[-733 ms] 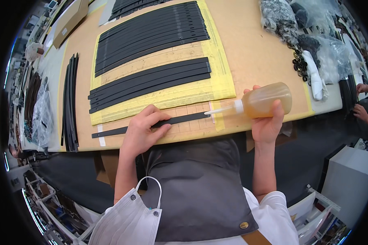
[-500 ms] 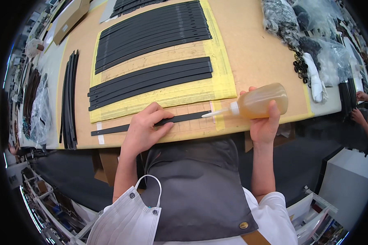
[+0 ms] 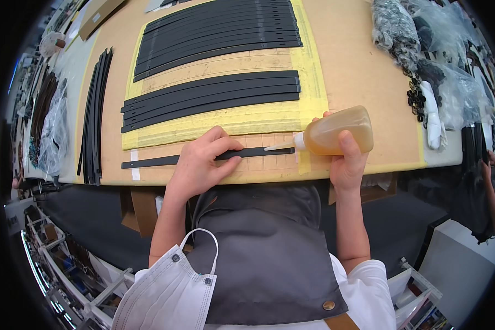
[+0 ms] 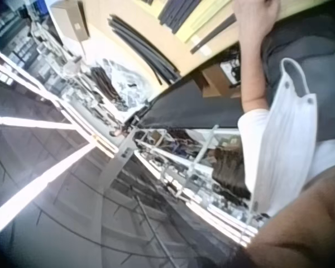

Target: The person assembles keychains by applying glue to black straps and attaching metal rings. They handle the straps and rings one at a time, repeating the process across multiple units on a workbench.

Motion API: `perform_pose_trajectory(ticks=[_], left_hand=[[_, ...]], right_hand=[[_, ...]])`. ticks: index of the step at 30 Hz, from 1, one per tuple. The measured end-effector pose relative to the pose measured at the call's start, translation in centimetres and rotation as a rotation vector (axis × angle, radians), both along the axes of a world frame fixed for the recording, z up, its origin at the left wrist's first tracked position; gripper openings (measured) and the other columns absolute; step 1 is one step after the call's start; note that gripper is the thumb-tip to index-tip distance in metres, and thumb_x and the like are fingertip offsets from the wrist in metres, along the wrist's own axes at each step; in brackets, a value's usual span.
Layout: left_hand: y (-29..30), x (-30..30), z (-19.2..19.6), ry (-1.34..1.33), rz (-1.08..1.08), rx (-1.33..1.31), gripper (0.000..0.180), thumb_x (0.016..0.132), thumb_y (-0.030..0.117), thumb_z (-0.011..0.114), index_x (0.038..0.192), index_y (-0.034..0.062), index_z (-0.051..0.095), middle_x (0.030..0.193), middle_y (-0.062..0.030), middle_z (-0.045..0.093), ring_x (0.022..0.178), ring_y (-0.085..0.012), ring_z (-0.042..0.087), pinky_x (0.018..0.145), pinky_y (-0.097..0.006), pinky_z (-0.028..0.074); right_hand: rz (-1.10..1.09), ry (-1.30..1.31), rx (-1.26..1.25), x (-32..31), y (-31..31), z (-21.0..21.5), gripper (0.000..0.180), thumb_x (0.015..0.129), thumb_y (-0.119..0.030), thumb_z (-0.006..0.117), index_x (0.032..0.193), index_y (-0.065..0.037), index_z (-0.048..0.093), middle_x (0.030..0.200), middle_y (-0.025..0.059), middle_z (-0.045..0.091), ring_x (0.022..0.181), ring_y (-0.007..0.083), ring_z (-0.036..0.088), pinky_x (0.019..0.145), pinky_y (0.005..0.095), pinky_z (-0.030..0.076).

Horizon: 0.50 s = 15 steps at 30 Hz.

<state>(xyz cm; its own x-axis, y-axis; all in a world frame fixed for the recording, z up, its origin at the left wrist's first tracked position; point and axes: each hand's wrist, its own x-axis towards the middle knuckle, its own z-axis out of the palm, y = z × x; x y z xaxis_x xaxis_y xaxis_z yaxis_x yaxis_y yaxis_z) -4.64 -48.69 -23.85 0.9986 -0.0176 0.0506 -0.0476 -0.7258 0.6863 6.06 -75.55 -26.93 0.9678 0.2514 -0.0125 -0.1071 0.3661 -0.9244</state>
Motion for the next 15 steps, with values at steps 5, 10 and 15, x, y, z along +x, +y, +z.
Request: perform_pose_trajectory(ticks=[5, 10, 15], left_hand=[[0.03, 0.01, 0.04, 0.003, 0.004, -0.003, 0.017, 0.077, 0.011, 0.072, 0.094, 0.0085, 0.069, 0.082, -0.0053, 0.058, 0.071, -0.0228, 0.062, 0.060, -0.033, 0.048], [0.01, 0.02, 0.10, 0.000, 0.006, -0.009, 0.017, 0.077, 0.011, 0.072, 0.094, 0.0082, 0.069, 0.081, -0.0053, 0.058, 0.070, -0.0229, 0.061, 0.059, -0.033, 0.048], [0.04, 0.01, -0.17, -0.029, 0.006, -0.001, 0.017, 0.077, 0.011, 0.072, 0.093, 0.0083, 0.069, 0.081, -0.0054, 0.057, 0.068, -0.0227, 0.061, 0.058, -0.033, 0.047]], right_hand=[[-0.014, -0.004, -0.013, -0.08, 0.28, 0.14, 0.057, 0.090, -0.036, 0.064, 0.131, -0.001, 0.047, 0.124, 0.0188, 0.058, 0.116, 0.0366, 0.058, 0.103, 0.0484, 0.045], [0.003, -0.016, -0.028, -0.07, 0.48, 0.34, 0.057, 0.090, -0.036, 0.065, 0.131, -0.001, 0.048, 0.124, 0.0183, 0.057, 0.115, 0.0363, 0.059, 0.102, 0.0483, 0.045], [0.010, -0.022, -0.035, -0.02, 0.54, 0.33, 0.056, 0.090, -0.036, 0.064, 0.131, -0.001, 0.048, 0.123, 0.0177, 0.057, 0.115, 0.0359, 0.059, 0.102, 0.0479, 0.046]])
